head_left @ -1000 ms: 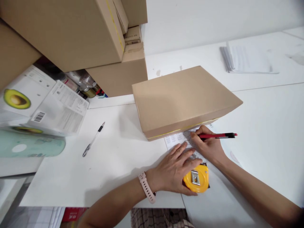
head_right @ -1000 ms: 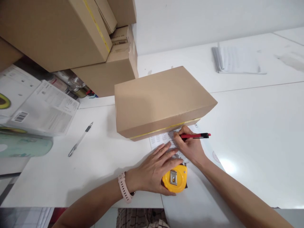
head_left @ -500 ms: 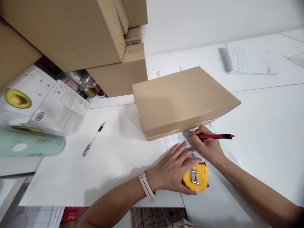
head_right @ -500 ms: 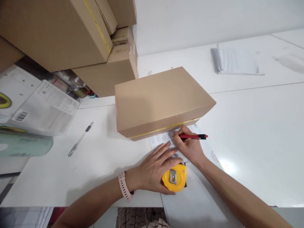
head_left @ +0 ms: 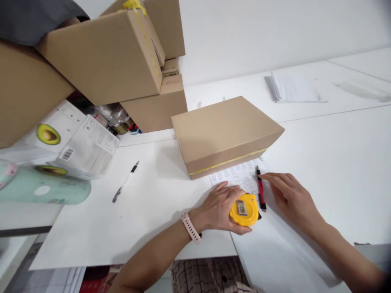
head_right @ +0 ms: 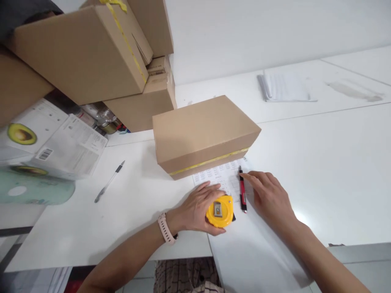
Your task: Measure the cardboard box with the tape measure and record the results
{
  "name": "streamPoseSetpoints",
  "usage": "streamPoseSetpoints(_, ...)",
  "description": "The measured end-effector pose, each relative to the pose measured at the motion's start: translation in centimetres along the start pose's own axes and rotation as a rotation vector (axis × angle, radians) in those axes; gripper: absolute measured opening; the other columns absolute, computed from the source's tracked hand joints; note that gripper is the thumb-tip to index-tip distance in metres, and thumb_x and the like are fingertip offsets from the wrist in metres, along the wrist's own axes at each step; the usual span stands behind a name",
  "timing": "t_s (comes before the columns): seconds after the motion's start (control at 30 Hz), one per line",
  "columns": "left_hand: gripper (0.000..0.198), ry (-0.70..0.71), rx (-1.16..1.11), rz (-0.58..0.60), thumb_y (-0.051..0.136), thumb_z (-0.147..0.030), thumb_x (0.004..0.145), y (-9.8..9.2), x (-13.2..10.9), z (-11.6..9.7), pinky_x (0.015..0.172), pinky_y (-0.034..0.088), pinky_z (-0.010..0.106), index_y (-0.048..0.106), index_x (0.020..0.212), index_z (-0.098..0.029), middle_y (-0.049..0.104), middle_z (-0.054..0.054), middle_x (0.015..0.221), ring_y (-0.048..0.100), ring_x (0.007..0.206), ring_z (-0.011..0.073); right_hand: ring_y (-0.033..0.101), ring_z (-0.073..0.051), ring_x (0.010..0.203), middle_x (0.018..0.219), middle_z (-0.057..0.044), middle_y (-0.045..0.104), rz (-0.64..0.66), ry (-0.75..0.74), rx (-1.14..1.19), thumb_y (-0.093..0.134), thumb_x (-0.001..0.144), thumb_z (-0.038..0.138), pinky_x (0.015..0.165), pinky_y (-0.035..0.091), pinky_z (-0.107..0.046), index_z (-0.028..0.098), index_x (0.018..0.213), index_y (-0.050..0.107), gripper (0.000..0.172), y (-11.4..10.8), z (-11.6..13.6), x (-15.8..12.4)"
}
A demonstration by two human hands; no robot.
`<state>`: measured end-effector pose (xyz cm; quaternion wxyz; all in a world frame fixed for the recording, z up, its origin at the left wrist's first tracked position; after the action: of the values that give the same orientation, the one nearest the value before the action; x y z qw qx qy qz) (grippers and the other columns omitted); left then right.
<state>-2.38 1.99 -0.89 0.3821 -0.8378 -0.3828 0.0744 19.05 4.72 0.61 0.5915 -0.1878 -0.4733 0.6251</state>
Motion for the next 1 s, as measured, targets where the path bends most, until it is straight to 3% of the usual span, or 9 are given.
streamPoseSetpoints(0.1, 0.090, -0.069, -0.094, -0.041, 0.077, -0.064, 0.064, -1.0, 0.1, -0.6, 0.120, 0.032, 0.049, 0.048, 0.137, -0.021, 0.067, 0.012, 0.130, 0.063, 0.122, 0.0320, 0.066, -0.026, 0.089, 0.107, -0.009, 0.073, 0.152, 0.143, 0.323, 0.047, 0.099, 0.040, 0.079, 0.054, -0.040, 0.026, 0.118, 0.069, 0.032, 0.3, 2.3, -0.5)
streamPoseSetpoints(0.23, 0.083, -0.209, -0.215, -0.080, 0.083, -0.059, 0.055, -2.4, -0.3, -2.0, 0.095, 0.053, 0.046, 0.054, 0.124, -0.024, 0.073, 0.008, 0.113, 0.070, 0.102, 0.0323, 0.061, -0.020, 0.076, 0.091, -0.006, 0.070, 0.369, 0.295, 0.675, 0.048, 0.098, 0.056, 0.068, 0.052, -0.033, 0.024, 0.108, 0.070, 0.040, 0.5, 5.4, -1.1)
streamPoseSetpoints(0.43, 0.084, -0.279, -0.566, -0.176, 0.091, -0.047, 0.051, -4.2, -1.7, -4.9, 0.081, 0.056, 0.039, 0.049, 0.121, -0.024, 0.070, 0.007, 0.108, 0.069, 0.092, 0.0265, 0.048, -0.015, 0.063, 0.068, -0.001, 0.053, 0.403, 0.303, 0.914, 0.057, 0.089, 0.066, 0.057, 0.045, -0.028, 0.021, 0.073, 0.057, 0.047, -1.4, 7.3, 0.9)
streamPoseSetpoints(0.5, 0.080, -0.248, -0.658, -0.224, 0.092, -0.039, 0.055, -5.7, -2.2, -5.8, 0.078, 0.055, 0.035, 0.050, 0.120, -0.023, 0.068, 0.008, 0.111, 0.067, 0.092, 0.0243, 0.047, -0.014, 0.061, 0.066, 0.000, 0.051, 0.416, 0.293, 0.984, 0.061, 0.087, 0.066, 0.054, 0.044, -0.028, 0.021, 0.071, 0.055, 0.048, -2.4, 7.6, 2.3)
streamPoseSetpoints(0.6, 0.070, -0.234, -0.728, -0.305, 0.089, -0.034, 0.062, -9.2, -3.1, -6.3, 0.073, 0.053, 0.030, 0.054, 0.122, -0.024, 0.066, 0.008, 0.114, 0.065, 0.088, 0.0204, 0.043, -0.012, 0.057, 0.062, 0.000, 0.048, 0.288, 0.286, 1.046, 0.065, 0.083, 0.068, 0.051, 0.042, -0.027, 0.020, 0.068, 0.060, 0.050, -5.0, 6.7, 5.8)
streamPoseSetpoints(0.7, 0.058, -0.310, -0.707, -0.425, 0.084, -0.035, 0.069, -13.6, -4.3, -5.4, 0.067, 0.051, 0.026, 0.060, 0.120, -0.022, 0.068, 0.006, 0.110, 0.062, 0.075, 0.0152, 0.044, -0.011, 0.055, 0.062, -0.001, 0.052, 0.181, 0.272, 1.111, 0.071, 0.079, 0.064, 0.051, 0.041, -0.027, 0.020, 0.069, 0.065, 0.046, -7.4, 4.7, 11.0)
streamPoseSetpoints(0.8, 0.051, -0.372, -0.651, -0.627, 0.081, -0.036, 0.071, -18.4, -5.2, -3.5, 0.066, 0.049, 0.025, 0.067, 0.116, -0.016, 0.071, 0.007, 0.100, 0.058, 0.067, 0.0124, 0.049, -0.009, 0.057, 0.063, 0.000, 0.053, 0.066, 0.352, 1.120, 0.060, 0.092, 0.051, 0.058, 0.045, -0.027, 0.019, 0.068, 0.059, 0.040, -8.5, 1.4, 16.3)
streamPoseSetpoints(0.9, 0.043, -0.398, -0.704, -0.835, 0.082, -0.037, 0.071, -22.1, -5.7, -0.5, 0.065, 0.049, 0.025, 0.072, 0.105, -0.013, 0.073, 0.006, 0.094, 0.055, 0.060, 0.0099, 0.051, -0.009, 0.057, 0.064, 0.000, 0.054, 0.018, 0.373, 1.069, 0.060, 0.094, 0.044, 0.054, 0.042, -0.026, 0.018, 0.072, 0.057, 0.033, -8.0, -1.0, 20.1)
streamPoseSetpoints(1.0, 0.037, -0.438, -0.749, -0.935, 0.077, -0.042, 0.076, -24.1, -5.9, 2.5, 0.060, 0.051, 0.024, 0.071, 0.098, -0.013, 0.074, 0.006, 0.089, 0.055, 0.054, 0.0089, 0.049, -0.010, 0.050, 0.056, -0.001, 0.053, -0.079, 0.317, 0.933, 0.063, 0.091, 0.040, 0.047, 0.040, -0.027, 0.018, 0.066, 0.055, 0.034, -6.6, -2.0, 21.9)
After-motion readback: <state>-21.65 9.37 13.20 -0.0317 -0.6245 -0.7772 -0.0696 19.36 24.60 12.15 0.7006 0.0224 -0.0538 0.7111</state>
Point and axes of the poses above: each hand's wrist, its own x-axis towards the middle knuckle, its own y-axis out of the palm, z = x × y, the point moved 5 cm from there along x, towards the middle knuckle
